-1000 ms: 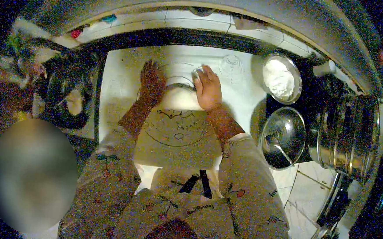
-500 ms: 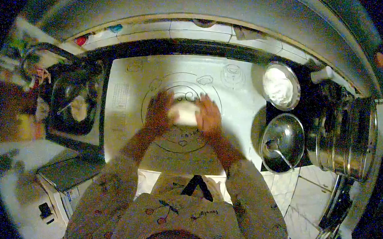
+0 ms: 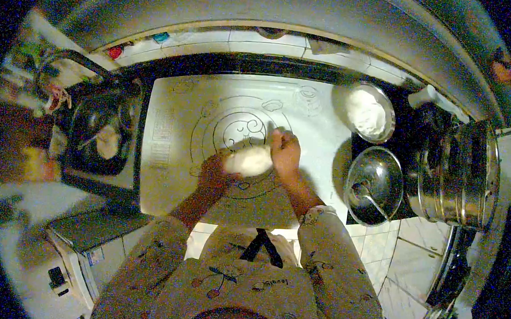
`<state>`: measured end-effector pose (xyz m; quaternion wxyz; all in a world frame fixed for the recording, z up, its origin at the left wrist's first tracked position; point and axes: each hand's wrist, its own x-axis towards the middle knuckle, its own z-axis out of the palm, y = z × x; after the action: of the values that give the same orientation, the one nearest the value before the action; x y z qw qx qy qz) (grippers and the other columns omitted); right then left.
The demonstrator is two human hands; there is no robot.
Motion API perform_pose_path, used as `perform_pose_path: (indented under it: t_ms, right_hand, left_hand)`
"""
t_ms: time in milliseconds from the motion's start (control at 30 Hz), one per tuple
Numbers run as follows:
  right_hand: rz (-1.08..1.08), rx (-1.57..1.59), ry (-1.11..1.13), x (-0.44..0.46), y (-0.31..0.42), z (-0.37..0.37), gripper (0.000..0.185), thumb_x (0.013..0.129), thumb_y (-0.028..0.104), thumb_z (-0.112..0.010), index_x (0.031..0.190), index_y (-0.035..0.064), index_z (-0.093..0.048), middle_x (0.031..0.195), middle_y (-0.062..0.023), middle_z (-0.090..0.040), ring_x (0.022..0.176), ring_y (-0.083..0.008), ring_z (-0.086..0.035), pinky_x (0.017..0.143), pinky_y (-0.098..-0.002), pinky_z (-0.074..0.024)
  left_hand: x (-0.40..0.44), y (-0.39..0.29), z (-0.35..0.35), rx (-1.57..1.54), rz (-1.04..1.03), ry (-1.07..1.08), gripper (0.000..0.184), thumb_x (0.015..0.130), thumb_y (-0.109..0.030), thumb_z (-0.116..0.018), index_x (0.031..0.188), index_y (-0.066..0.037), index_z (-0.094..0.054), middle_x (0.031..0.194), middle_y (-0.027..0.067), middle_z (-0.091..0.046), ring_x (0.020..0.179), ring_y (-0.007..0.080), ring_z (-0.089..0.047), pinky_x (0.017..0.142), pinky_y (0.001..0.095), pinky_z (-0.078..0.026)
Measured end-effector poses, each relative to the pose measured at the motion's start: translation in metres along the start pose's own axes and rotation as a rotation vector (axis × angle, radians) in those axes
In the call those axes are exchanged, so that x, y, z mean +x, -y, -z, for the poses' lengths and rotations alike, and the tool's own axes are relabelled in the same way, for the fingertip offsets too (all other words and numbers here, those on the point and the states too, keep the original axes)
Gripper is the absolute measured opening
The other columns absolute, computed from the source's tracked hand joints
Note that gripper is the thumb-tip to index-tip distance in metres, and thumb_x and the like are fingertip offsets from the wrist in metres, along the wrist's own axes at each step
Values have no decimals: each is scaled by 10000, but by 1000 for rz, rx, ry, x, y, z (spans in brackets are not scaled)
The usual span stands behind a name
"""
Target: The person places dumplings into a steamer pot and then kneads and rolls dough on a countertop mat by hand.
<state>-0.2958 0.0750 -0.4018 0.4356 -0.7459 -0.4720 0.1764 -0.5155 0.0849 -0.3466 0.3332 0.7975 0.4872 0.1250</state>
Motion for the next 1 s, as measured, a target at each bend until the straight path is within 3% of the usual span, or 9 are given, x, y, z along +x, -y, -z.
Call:
perform_pose_path:
  t_ms: [100,233,367,467,567,700,867,933,1000]
  right_hand:
    - [89,-146,-29,1,10,1,337,846,343,-566,793,23,-658,789,-219,-624,736,-415,-584,694,-474,-479]
    - [-298,-200,159,15,45,-3,308,760,364,-638,728,60,-667,676,-203,-629,618,-406,-598,579,-481,-484]
    - [163,-127,-62,-29,136,-15,266,808,251,-620,686,15,-612,634,-165,-587,580,-334,-574,541,-412,-441]
    - [124,-77,-84,-58,138,-39,232,796,210,-620,657,36,-552,660,-135,-547,598,-348,-524,561,-439,-417]
    - [300,-549,-263,-39,105,-79,222,796,243,-605,659,70,-578,642,-143,-562,612,-350,-541,566,-469,-415]
    - [256,-727,-272,38,81,-97,248,846,278,-553,761,48,-593,786,-151,-586,719,-344,-546,625,-469,-415]
    - [-7,-664,-300,77,73,-104,335,888,349,-520,822,35,-613,830,-178,-610,786,-384,-579,694,-490,-461]
    - [-255,-616,-275,65,85,-112,386,904,392,-502,840,31,-621,845,-195,-618,812,-403,-590,726,-492,-474]
    - [-139,-338,-171,18,124,-95,426,927,403,-493,839,5,-619,827,-202,-616,850,-381,-580,735,-412,-465]
  left_hand:
    - [-11,8,-17,-62,49,-163,513,747,-335,-718,1098,-8,-537,1030,214,-601,982,395,-566,827,473,-453]
    - [-7,15,-25,-113,71,-209,482,735,-313,-725,1057,7,-563,963,227,-621,911,399,-593,799,460,-470]
    - [10,50,-48,-273,-127,-161,384,740,-249,-698,1056,-61,-591,956,201,-644,897,390,-611,755,465,-483]
    - [6,22,-5,-341,140,6,365,775,-289,-661,1068,-83,-592,977,192,-647,923,390,-609,763,465,-479]
    - [10,41,0,-193,175,230,405,831,-318,-606,1070,7,-564,974,229,-634,921,401,-604,778,472,-476]
    - [5,55,-5,-270,-34,17,450,840,-327,-611,1051,66,-552,950,258,-627,905,423,-601,790,477,-474]
    - [11,53,26,-698,276,223,456,837,-398,-620,1044,8,-592,921,207,-657,845,395,-630,736,461,-507]
    - [11,74,-4,-685,276,217,475,807,-417,-652,1039,-5,-602,916,194,-664,830,375,-639,716,450,-513]
    - [-3,102,-68,-635,145,152,489,757,-369,-704,1054,4,-595,931,206,-659,844,361,-640,714,437,-503]
